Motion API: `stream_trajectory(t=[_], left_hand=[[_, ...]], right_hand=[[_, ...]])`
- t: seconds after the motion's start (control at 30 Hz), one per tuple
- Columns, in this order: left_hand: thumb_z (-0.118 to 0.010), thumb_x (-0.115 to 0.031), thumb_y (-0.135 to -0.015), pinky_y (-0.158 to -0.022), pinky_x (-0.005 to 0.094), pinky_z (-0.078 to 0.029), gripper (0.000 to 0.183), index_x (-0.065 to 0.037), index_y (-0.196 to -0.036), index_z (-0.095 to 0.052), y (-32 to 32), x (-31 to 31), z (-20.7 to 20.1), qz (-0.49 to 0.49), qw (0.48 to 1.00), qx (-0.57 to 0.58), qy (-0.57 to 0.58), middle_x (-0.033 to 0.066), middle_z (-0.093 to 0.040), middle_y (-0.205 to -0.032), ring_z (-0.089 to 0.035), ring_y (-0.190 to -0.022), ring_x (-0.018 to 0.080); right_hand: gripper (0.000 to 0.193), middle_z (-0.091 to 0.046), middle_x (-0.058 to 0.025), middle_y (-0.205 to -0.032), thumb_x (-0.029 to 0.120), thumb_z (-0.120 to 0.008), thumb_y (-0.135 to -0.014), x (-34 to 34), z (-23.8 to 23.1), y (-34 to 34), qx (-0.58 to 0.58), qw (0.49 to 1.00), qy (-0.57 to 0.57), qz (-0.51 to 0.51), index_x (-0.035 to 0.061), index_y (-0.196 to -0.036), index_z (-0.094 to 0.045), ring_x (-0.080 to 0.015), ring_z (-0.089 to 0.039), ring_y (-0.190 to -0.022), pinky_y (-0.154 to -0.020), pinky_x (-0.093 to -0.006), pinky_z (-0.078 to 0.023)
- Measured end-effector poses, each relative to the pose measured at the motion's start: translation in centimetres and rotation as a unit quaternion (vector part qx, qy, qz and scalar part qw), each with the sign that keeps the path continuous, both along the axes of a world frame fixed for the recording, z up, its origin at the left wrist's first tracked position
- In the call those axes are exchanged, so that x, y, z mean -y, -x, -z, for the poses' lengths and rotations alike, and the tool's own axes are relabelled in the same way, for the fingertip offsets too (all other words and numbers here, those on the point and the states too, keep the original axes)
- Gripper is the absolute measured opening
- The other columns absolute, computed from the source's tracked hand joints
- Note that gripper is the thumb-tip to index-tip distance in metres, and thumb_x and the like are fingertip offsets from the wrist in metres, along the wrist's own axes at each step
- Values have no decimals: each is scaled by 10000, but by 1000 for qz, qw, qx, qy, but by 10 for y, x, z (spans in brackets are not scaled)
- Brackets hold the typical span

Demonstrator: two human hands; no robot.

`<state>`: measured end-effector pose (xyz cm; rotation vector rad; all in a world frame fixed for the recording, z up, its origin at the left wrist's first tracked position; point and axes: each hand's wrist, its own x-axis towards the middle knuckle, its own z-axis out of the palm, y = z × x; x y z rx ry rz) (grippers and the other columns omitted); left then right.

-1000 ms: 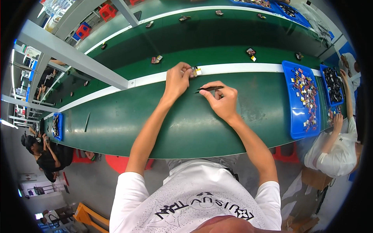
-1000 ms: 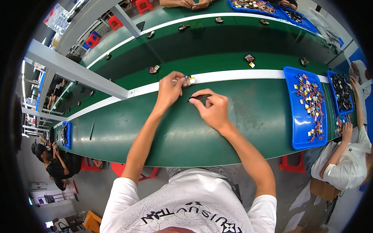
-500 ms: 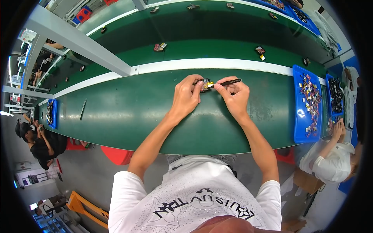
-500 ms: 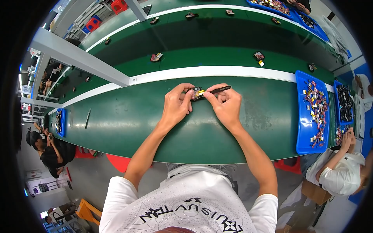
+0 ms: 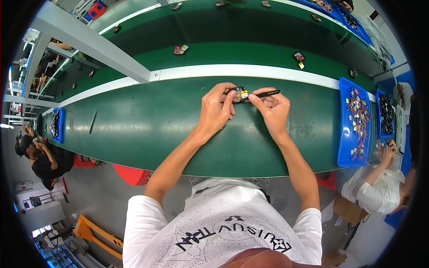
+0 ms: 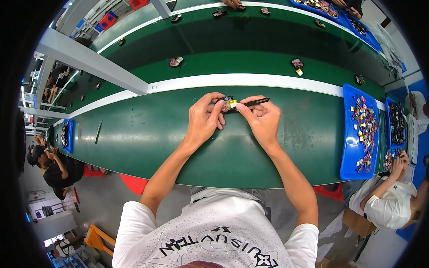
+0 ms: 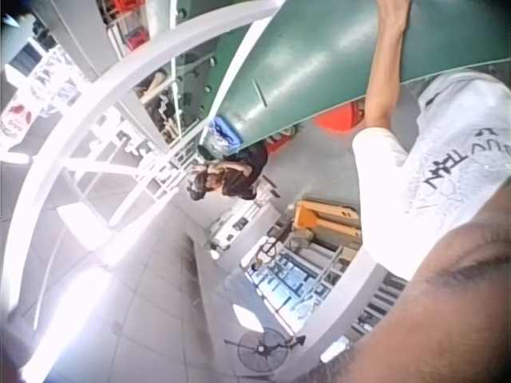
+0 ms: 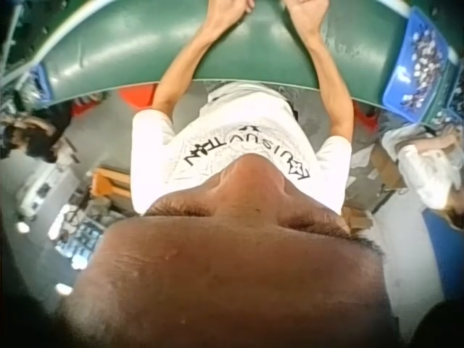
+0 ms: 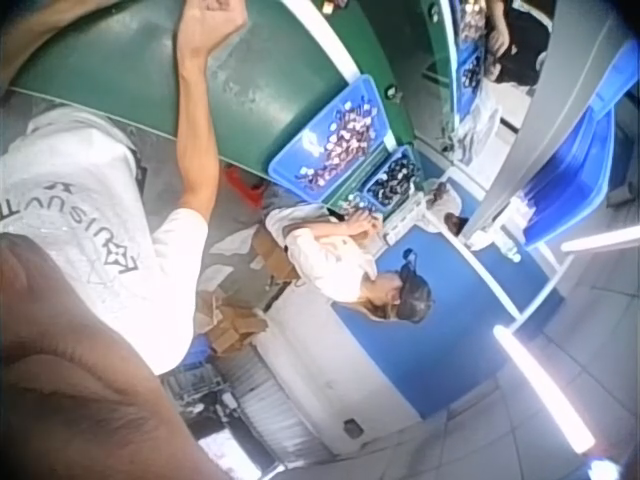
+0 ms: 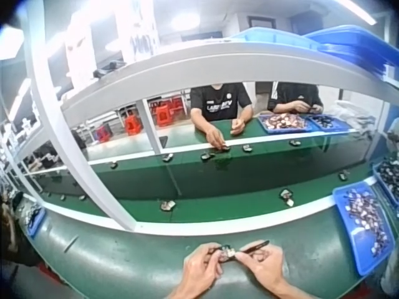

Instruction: Assembling small electronic components on a printed circuit board using tweezers.

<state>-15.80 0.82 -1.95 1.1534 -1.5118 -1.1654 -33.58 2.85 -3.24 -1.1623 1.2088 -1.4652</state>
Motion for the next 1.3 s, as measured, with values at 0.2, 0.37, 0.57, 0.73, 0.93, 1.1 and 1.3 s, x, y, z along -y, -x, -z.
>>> stream_trajectory(t=[0.2, 0.37, 0.57, 0.73, 0.93, 1.1, 1.3], left_hand=[[-583, -28, -1009, -463, 251, -535, 193, 95, -1154, -611, 1, -1, -1, 6, 1000, -25, 5, 147, -686, -918, -652, -596, 137], [-590, -29, -1006, -463, 254, -540, 202, 96, -1163, -617, -1, 0, 3, 11, 999, -32, 6, 153, -690, -922, -661, -606, 144], [-615, -46, -995, -451, 251, -514, 206, 87, -1149, -646, -2, 4, 2, 13, 996, -72, -43, 136, -690, -893, -659, -614, 131], [-621, -101, -1005, -452, 239, -501, 256, 82, -1181, -653, -7, 8, 1, 43, 988, -99, -108, 125, -700, -879, -649, -610, 117], [-591, -141, -1034, -436, 228, -489, 296, 79, -1227, -638, -11, 10, 4, 88, 981, -107, -138, 125, -707, -966, -625, -622, 110], [-609, -125, -1020, -410, 228, -461, 299, 95, -1218, -651, -9, 9, 6, 70, 982, -122, -128, 103, -699, -848, -612, -571, 95], [-612, -114, -1016, -417, 228, -477, 315, 101, -1243, -644, -9, 7, 4, 67, 983, -116, -128, 108, -702, -821, -621, -577, 100]], right_hand=[[110, -733, -157, -928, -67, -714, -894, 0, -5, 2, 60, 998, -25, -27, -83, -992, -666, -190, -735, -875, -780, -263, -591], [109, -735, -166, -939, -70, -708, -897, -1, -8, 2, 60, 997, -28, -33, -85, -994, -662, -195, -738, -874, -774, -262, -590], [103, -734, -159, -928, -69, -710, -896, -1, -7, 3, 66, 997, -29, -35, -83, -986, -661, -204, -741, -896, -785, -263, -589], [99, -708, -75, -844, -60, -729, -889, -1, -2, 2, 43, 999, 4, -22, -58, -974, -679, -65, -626, -696, -602, -195, -473], [87, -604, 53, -662, -25, -782, -858, -2, 1, 1, -49, 996, 73, 1, -19, -918, -720, 27, -362, -513, -466, -193, -247], [92, -509, 79, -564, -4, -808, -836, -2, -2, -2, -89, 991, 94, 21, -1, -894, -737, 19, -335, -487, -456, -206, -216], [100, -515, 75, -580, -4, -814, -831, -3, 2, 0, -126, 988, 92, 6, -4, -894, -735, 16, -336, -490, -451, -206, -218]])
